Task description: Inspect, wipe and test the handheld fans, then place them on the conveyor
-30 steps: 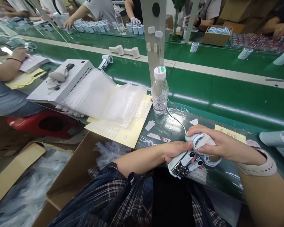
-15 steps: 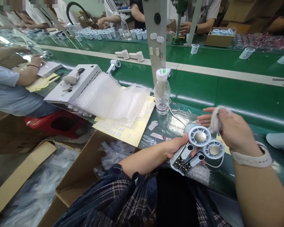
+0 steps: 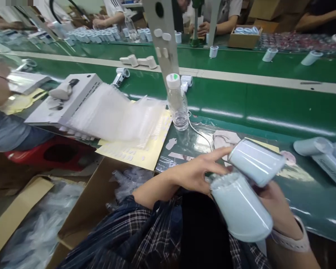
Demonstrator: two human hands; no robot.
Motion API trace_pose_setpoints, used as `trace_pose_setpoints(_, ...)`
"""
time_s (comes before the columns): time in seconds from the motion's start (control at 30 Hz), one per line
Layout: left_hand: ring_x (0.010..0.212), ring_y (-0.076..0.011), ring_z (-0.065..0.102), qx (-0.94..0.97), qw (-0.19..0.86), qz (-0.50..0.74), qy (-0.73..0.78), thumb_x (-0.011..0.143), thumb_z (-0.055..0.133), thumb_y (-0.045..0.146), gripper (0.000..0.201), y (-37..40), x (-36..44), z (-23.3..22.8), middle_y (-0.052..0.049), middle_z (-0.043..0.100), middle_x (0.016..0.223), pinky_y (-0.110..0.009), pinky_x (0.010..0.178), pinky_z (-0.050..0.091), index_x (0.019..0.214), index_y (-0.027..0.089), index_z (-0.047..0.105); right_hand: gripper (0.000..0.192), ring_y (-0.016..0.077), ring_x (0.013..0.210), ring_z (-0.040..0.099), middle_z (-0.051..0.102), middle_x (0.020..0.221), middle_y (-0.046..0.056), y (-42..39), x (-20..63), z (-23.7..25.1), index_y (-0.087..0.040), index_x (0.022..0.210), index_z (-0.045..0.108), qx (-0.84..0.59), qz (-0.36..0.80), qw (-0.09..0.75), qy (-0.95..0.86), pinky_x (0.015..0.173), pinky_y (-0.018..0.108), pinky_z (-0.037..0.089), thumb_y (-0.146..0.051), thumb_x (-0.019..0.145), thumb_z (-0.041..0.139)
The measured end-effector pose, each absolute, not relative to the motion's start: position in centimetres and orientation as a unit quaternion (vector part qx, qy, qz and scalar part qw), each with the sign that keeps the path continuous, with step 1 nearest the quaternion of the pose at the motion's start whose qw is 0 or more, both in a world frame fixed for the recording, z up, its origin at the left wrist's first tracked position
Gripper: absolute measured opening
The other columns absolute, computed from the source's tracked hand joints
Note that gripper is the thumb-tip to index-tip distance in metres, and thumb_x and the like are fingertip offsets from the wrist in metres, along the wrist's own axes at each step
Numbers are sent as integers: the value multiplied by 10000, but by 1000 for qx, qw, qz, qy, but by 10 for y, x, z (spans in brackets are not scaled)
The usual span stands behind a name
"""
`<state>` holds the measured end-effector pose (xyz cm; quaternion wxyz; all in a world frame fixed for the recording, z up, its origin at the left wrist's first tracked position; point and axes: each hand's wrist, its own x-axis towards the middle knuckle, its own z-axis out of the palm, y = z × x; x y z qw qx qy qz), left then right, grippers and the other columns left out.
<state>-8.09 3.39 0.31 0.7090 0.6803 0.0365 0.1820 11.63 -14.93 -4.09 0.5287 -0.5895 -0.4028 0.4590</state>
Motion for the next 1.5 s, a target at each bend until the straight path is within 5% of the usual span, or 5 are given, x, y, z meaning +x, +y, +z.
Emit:
trace_pose_setpoints(0.2, 952, -211, 729, 449, 836, 285, 135, 830, 829, 855, 722, 21, -49, -16, -51, 689, 1050, -420, 950, 649, 1144, 219, 691, 459, 274, 916, 761, 797, 1039, 74, -162, 125, -24, -278, 1135, 706, -665, 343, 590, -304, 832, 428, 679, -509, 838, 968)
trace_pose_setpoints(0.37, 792, -128, 670, 446, 860, 229, 96, 719, 1035, 442, 610, -5, -34, -17, 14, 647, 946, -290, 760, 581, 1088, 217, 605, 429, 234, 926, 758, 785, 1150, 72, -163, 121, -17, -307, 1232, 681, -556, 423, 656, -286, 817, 381, 684, -511, 920, 893)
trace_pose_setpoints(0.93, 908, -168, 676, 485, 847, 194, 96, 762, 1001, 437, 772, -7, -43, -19, -13, 619, 1121, -347, 817, 583, 1276, 245, 458, 344, 220, 886, 741, 764, 1122, 71, -163, 121, -19, -296, 1201, 740, -502, 473, 663, -290, 765, 353, 678, -479, 944, 877)
trace_pose_setpoints(1.17, 877, -165, 665, 477, 849, 203, 106, 780, 994, 449, 761, -6, -41, -27, -7, 635, 1092, -370, 808, 603, 1282, 251, 458, 370, 221, 761, 712, 764, 936, 56, -163, 119, -20, -279, 1175, 731, -499, 480, 653, -307, 650, 337, 614, -534, 945, 868)
trace_pose_setpoints(1.5, 718, -132, 643, 467, 833, 240, 175, 782, 971, 542, 713, -1, -35, -37, 51, 635, 924, -322, 702, 556, 1178, 237, 463, 272, 196, 729, 699, 769, 994, 57, -157, 113, -26, -272, 1086, 731, -524, 456, 676, -246, 616, 320, 629, -487, 955, 836)
